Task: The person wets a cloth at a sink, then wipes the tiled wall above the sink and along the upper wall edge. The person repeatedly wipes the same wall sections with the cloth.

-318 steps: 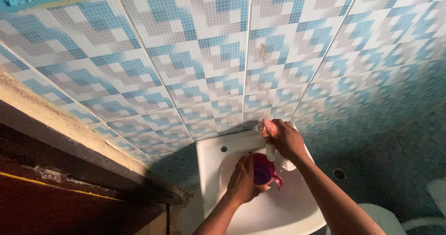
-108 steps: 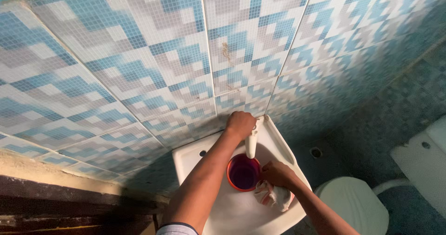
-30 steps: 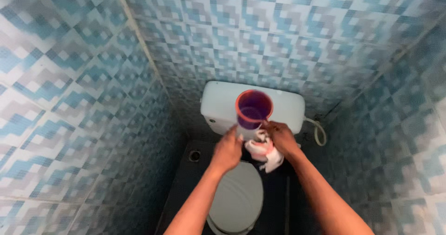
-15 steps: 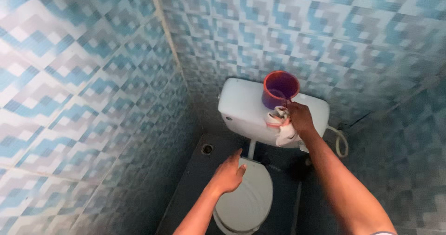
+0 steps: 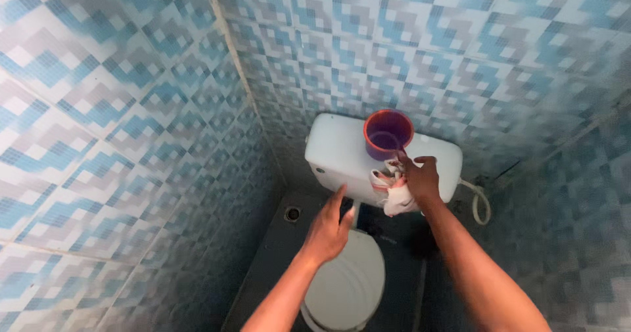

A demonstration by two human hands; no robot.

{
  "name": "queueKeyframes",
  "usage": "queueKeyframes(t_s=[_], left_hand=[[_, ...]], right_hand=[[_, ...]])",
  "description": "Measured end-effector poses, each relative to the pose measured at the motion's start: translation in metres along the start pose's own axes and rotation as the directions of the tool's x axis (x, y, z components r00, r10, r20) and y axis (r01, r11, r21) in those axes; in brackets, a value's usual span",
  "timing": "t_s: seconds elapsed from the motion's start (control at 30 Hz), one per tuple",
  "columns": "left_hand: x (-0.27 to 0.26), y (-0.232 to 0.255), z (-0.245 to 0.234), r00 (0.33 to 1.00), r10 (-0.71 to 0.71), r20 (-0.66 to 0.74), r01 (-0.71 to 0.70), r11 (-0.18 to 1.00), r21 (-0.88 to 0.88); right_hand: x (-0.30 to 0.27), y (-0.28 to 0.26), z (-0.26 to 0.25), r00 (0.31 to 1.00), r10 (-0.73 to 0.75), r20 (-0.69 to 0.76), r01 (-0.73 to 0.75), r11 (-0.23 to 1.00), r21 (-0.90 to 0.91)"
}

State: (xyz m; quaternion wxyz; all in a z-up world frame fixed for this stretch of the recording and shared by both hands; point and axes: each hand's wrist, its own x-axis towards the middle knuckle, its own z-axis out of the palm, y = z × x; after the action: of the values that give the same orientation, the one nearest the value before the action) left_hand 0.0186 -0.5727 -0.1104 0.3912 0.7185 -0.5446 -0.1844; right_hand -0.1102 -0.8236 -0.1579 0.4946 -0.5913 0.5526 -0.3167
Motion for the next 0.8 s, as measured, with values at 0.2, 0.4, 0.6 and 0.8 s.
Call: queueKeyframes(t_s=[0.2, 0.4, 0.6, 0.8], left_hand=[[0.015, 0.01, -0.006, 1.0, -0.006, -0.015, 0.005, 0.999, -0.045], [0.013, 0.02, -0.018, 1.0, -0.016, -0.024, 0.014, 0.996, -0.086], [-0.039, 0.006, -0.061, 0.955, -0.041, -0.295, 0.007, 0.993, -0.117], [-0.13, -0.018, -0.133, 0.846, -0.184, -0.501, 0.162, 0.983, -0.088]], right_hand=[[-0.05, -0.015, 0.0, 0.989, -0.114, -0.095, 0.121, 0.99, 0.077], [-0.092, -0.044, 0.019, 0.98, -0.142, 0.138, 0.103, 0.962, 0.255], [-0.154, -0.089, 0.073, 0.853, -0.192, 0.486, -0.016, 0.92, 0.392], [-0.239, -0.13, 0.139, 0.556, -0.161, 0.815, -0.005, 0.98, 0.197]])
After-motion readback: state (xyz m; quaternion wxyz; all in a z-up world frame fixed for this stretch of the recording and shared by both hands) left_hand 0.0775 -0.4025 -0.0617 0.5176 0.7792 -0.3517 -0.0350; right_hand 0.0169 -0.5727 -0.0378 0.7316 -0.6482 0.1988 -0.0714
